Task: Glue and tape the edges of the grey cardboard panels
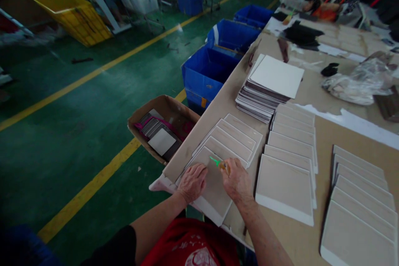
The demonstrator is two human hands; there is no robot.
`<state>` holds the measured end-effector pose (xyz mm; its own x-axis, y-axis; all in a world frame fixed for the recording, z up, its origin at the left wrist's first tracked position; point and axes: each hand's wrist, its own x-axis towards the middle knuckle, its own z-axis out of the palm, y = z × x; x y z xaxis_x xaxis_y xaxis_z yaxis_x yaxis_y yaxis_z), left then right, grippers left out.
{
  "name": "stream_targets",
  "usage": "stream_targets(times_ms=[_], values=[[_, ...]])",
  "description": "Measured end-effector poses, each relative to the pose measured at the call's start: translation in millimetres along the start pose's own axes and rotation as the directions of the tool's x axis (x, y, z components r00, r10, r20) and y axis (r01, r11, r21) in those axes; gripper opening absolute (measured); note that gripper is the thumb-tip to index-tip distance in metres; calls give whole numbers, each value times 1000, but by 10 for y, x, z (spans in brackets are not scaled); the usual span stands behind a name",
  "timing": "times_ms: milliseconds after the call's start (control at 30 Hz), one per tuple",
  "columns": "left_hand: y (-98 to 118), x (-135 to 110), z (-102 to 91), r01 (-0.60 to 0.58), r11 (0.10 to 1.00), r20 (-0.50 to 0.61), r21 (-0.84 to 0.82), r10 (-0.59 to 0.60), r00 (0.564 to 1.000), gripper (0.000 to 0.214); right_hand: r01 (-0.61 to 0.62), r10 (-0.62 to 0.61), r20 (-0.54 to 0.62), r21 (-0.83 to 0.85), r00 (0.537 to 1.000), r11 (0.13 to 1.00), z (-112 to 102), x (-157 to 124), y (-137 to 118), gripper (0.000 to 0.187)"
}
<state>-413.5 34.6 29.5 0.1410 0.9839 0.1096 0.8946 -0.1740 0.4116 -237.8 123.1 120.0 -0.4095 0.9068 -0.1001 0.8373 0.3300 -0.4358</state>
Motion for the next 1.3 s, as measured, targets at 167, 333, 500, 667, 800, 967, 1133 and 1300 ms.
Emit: stream_targets(times_ms=[167, 333, 500, 667, 800, 967, 1133, 1300], values=[[-1, 4, -8, 6, 1000, 6, -3, -6, 1000, 38, -175, 176, 20, -23, 984, 984, -231, -501, 438, 20], [-4, 9, -6, 6, 1000, 13, -8, -6, 1000, 38, -291, 291, -12, -11, 957, 957, -350, -900, 708, 25], [-7, 16, -19, 1, 1000, 10, -13, -1, 1000, 37, -267, 268, -56, 30, 962, 963, -258, -831, 631, 24], [-15, 8, -11, -4, 1000, 6, -27, 4, 1000, 40, -137, 137, -31, -11, 990, 990, -92, -410, 273, 16], [-24, -6, 18, -7, 1000, -3, -29, 7, 1000, 41, 8, -9, -37, -37, 999, 999, 47, -29, -91, 10], [-31, -13, 24, -10, 1000, -9, -17, 10, 1000, 41, 58, -61, -26, -92, 998, 994, 76, 168, -320, 9], [-20, -10, -5, 0, 1000, -14, -21, 0, 1000, 40, -37, 40, 31, -93, 999, 995, -87, -265, 67, 10], [-19, -14, -2, 4, 1000, -10, -13, -4, 1000, 41, -179, 180, 11, -76, 984, 981, -245, -720, 538, 18]])
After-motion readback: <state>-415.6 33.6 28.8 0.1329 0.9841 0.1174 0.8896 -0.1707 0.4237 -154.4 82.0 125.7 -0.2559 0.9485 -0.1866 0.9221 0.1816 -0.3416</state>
